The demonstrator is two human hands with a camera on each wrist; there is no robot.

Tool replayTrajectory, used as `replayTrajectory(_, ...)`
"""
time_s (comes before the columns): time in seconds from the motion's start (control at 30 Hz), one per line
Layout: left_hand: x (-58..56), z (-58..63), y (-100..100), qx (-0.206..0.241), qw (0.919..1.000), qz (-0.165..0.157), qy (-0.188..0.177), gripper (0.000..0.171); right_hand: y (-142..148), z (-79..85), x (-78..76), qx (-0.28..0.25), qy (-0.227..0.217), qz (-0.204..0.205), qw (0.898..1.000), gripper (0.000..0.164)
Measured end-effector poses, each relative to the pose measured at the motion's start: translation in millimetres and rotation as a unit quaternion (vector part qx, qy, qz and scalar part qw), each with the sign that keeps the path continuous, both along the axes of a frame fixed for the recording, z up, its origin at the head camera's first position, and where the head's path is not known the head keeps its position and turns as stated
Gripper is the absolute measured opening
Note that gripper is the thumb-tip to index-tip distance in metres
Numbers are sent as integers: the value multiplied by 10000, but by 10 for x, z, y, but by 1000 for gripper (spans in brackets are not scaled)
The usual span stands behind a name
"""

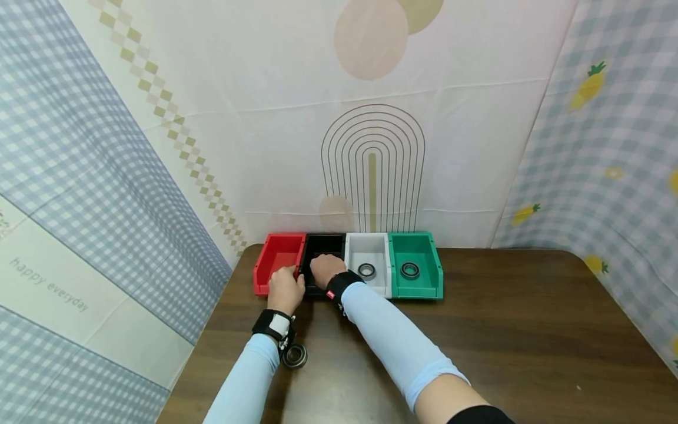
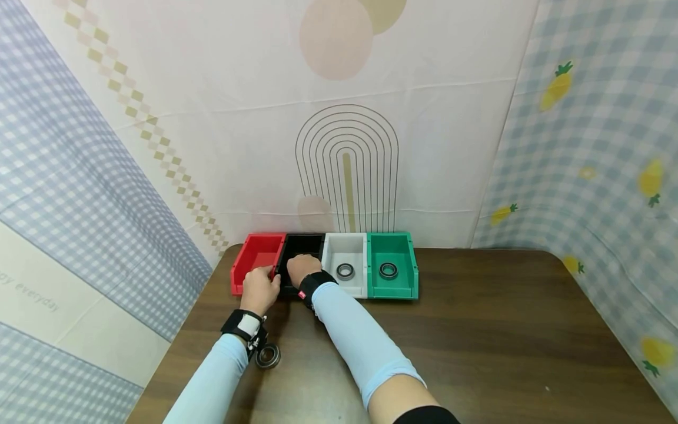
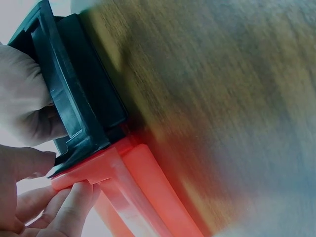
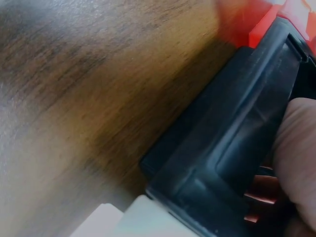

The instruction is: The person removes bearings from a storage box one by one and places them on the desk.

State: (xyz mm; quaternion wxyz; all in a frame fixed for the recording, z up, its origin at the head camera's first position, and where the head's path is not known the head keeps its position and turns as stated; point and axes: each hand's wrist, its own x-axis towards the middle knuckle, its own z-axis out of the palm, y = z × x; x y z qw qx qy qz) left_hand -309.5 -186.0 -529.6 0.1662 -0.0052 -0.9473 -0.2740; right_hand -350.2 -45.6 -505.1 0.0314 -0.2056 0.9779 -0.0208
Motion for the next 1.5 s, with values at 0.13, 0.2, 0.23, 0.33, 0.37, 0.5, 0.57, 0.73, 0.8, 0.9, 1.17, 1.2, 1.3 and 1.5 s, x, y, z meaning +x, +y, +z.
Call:
replayTrajectory(0.13, 66, 94, 37, -7, 10000, 19, -84, 26, 13, 5, 17, 63, 64, -41, 10000, 15)
replayTrajectory(0.2, 134, 182, 63, -1, 9999, 48, -130, 27, 9, -3, 26, 78, 140, -48, 9999, 15)
replayTrajectory(0.23, 156, 205, 72, -8, 9999, 70, -139, 27, 5, -4, 29, 77, 186, -44, 9998, 16)
replayTrajectory(0.33, 219, 300, 94, 33, 9997, 76, -243, 27, -9, -7, 31, 115, 339, -27, 9994, 21)
replayTrajectory(0.37, 225, 310, 99, 27, 9996, 88, -249, 27, -9, -10, 28, 118, 384, -35, 9992, 23)
replayTrajectory(0.5, 206, 278, 104, -8, 9999, 47, -106, 24, 18, -23, 7, 65, 560, -76, 9984, 32)
replayTrajectory(0.57, 197, 251, 105, 36, 10000, 51, -3, 24, 37, -34, 2, -53, 647, -73, 9979, 38)
replayTrajectory(0.73, 217, 260, 120, 70, 9999, 119, -25, 31, 85, 0, 9, -500, 688, -47, 9964, 47)
replayTrajectory(0.8, 227, 276, 124, 61, 9999, 114, -72, 34, 102, 47, 25, -661, 609, -47, 9959, 49)
replayTrajectory(0.9, 224, 276, 120, 63, 9999, 117, -56, 34, 118, 115, 66, -864, 461, -15, 9952, 50)
replayTrajectory(1.17, 24, -4, 33, 16, 9998, 27, 212, 30, 199, 299, 281, -1013, 618, 333, 9924, 47)
replayTrajectory(1.2, 23, -4, 33, 33, 9997, 17, 226, 30, 217, 318, 321, -1003, 669, 407, 9919, 46)
replayTrajectory(1.3, 108, 125, 67, 108, 9998, -9, 171, 30, 278, 372, 461, -1042, 823, 638, 9891, 41)
replayTrajectory(1.5, 155, 176, 70, 171, 9997, 117, 105, 33, 390, 426, 798, -1121, 1193, 1210, 9791, 37)
